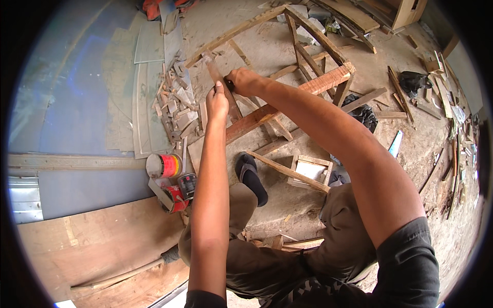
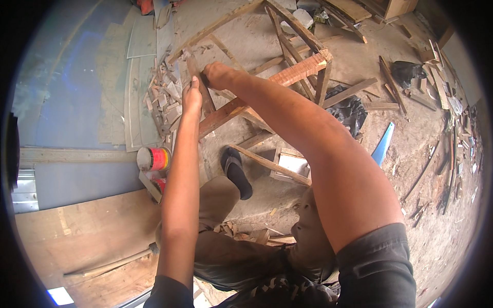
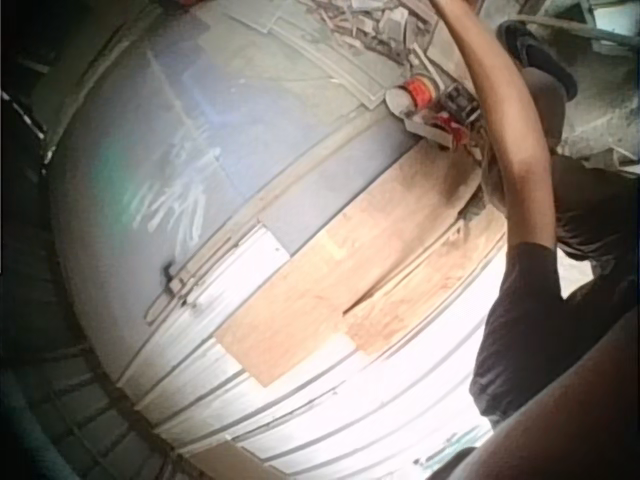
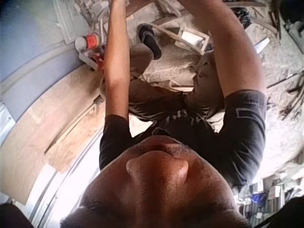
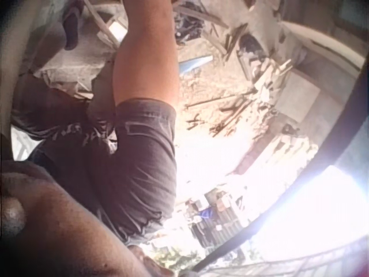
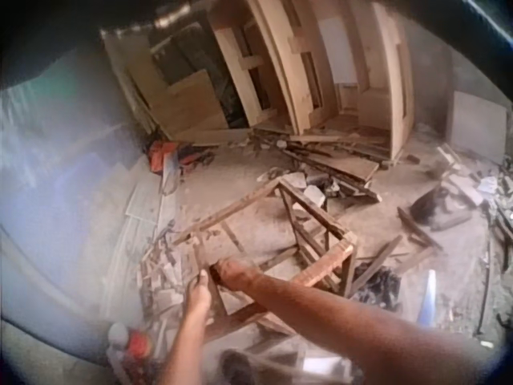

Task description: The person assembles a wooden frame by hand, using a hammer to drive nails into the joints. They position and align wooden slats, then secure them with nails.

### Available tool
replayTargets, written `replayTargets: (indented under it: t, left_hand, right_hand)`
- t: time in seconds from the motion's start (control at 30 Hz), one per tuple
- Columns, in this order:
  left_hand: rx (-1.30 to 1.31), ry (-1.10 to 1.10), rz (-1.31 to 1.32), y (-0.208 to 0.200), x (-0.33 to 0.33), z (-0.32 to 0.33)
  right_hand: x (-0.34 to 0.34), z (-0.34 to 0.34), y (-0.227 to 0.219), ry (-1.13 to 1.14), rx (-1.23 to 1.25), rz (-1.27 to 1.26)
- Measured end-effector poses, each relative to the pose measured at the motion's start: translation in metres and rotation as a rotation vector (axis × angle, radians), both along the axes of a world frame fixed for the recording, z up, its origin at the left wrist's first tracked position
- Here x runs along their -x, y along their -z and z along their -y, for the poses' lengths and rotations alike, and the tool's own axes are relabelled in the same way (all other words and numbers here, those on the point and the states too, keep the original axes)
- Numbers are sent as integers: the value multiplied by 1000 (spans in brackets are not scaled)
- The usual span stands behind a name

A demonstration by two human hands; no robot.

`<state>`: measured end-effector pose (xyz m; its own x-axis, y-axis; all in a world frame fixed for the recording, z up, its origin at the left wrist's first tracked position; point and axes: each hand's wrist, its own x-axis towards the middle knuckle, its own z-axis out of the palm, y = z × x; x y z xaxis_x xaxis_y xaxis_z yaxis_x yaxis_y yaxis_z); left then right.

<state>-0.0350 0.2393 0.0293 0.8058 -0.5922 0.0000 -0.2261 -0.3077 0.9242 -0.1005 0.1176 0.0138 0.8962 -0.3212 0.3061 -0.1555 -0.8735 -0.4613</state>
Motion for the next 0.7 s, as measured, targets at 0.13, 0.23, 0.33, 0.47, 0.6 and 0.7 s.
replayTargets:
  t: [0.13, 0.23, 0.33, 0.47, 0.6, 0.7]
  left_hand:
    - [-5, -7, -21, -1, 4, 2]
    - [20, -9, -32, 0, -3, 0]
    - [31, -17, -74, -7, 3, -2]
    - [6, 20, -186, -18, 9, -4]
    - [2, 23, -160, -17, 6, -6]
    - [-43, -7, -70, -14, 5, -2]
  right_hand:
    - [-1, 2, 1, -26, 2, -152]
    - [0, 0, -6, -33, -68, -186]
    - [3, -5, -13, -15, -106, -204]
    - [6, -4, -15, -4, -135, -214]
    - [3, -2, -11, -8, -177, -209]
    - [4, 3, -11, -30, -256, -201]
